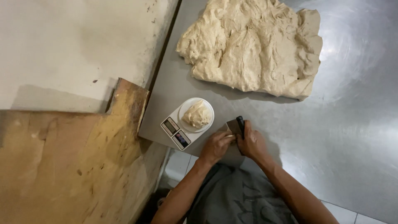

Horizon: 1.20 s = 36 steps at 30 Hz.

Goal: The recorder is seen cutting, weighing, and rounding portions of bread dough on a stainless steel table in a bakery.

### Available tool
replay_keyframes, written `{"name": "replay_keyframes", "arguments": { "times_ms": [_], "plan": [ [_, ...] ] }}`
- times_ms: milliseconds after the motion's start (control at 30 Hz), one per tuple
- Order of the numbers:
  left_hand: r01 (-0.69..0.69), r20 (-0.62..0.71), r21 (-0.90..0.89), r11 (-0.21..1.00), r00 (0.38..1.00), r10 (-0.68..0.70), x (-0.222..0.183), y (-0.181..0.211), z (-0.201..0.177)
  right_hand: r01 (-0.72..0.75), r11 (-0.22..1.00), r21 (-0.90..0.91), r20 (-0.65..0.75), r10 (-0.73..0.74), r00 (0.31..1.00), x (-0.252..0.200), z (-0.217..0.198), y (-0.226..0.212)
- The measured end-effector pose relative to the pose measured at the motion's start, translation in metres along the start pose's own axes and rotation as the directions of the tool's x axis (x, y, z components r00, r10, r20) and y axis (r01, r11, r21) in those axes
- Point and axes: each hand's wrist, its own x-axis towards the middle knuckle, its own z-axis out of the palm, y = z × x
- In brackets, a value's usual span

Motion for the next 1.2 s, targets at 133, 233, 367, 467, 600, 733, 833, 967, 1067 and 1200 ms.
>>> {"name": "replay_keyframes", "arguments": {
  "times_ms": [133, 233, 367, 467, 600, 733, 833, 967, 1067, 1200],
  "plan": [
    [0.022, 0.024, -0.042, 0.999, 1.000, -0.021, -0.004, 0.008, -0.016, -0.035, 0.999, 0.003, 0.043, 0.035, 0.998, 0.009, -0.007, -0.021],
    [0.032, 0.023, -0.041, 0.999, 0.999, -0.031, -0.005, 0.012, -0.029, -0.051, 0.997, -0.064, 0.020, 0.053, 0.998, 0.007, -0.005, -0.023],
    [0.040, -0.106, -0.034, 0.999, 0.993, -0.043, 0.002, 0.013, -0.060, -0.215, 0.976, -0.013, 0.069, 0.216, 0.974, 0.013, 0.007, -0.010],
    [0.054, -0.231, 0.048, 0.997, 0.972, -0.042, 0.011, 0.004, -0.088, -0.217, 0.971, 0.097, 0.092, 0.208, 0.974, 0.011, 0.021, 0.025],
    [0.122, -0.265, 0.307, 0.944, 0.963, -0.039, 0.023, -0.002, -0.111, -0.545, 0.465, 0.698, 0.364, 0.425, 0.829, 0.006, -0.005, 0.036],
    [0.068, -0.297, 0.428, 0.901, 0.953, 0.069, 0.039, 0.042, -0.103, -0.537, 0.284, 0.794, 0.327, 0.546, 0.772, -0.001, -0.035, 0.055],
    [0.040, -0.199, 0.126, 0.991, 0.980, -0.014, 0.021, 0.034, -0.044, -0.452, 0.047, 0.891, 0.358, 0.541, 0.761, -0.004, -0.067, 0.032],
    [-0.026, 0.037, 0.142, 0.989, 0.999, 0.021, 0.019, 0.010, 0.010, -0.509, 0.059, 0.859, 0.374, 0.606, 0.702, -0.013, -0.057, 0.055],
    [0.009, 0.029, 0.181, 0.983, 0.999, -0.014, 0.009, 0.000, 0.021, -0.544, 0.116, 0.831, 0.386, 0.585, 0.714, -0.025, -0.040, 0.068],
    [0.108, 0.006, 0.012, 0.994, 0.994, -0.108, 0.007, -0.007, 0.026, -0.513, 0.153, 0.845, 0.346, 0.576, 0.741, -0.025, -0.043, 0.047]
  ]
}}
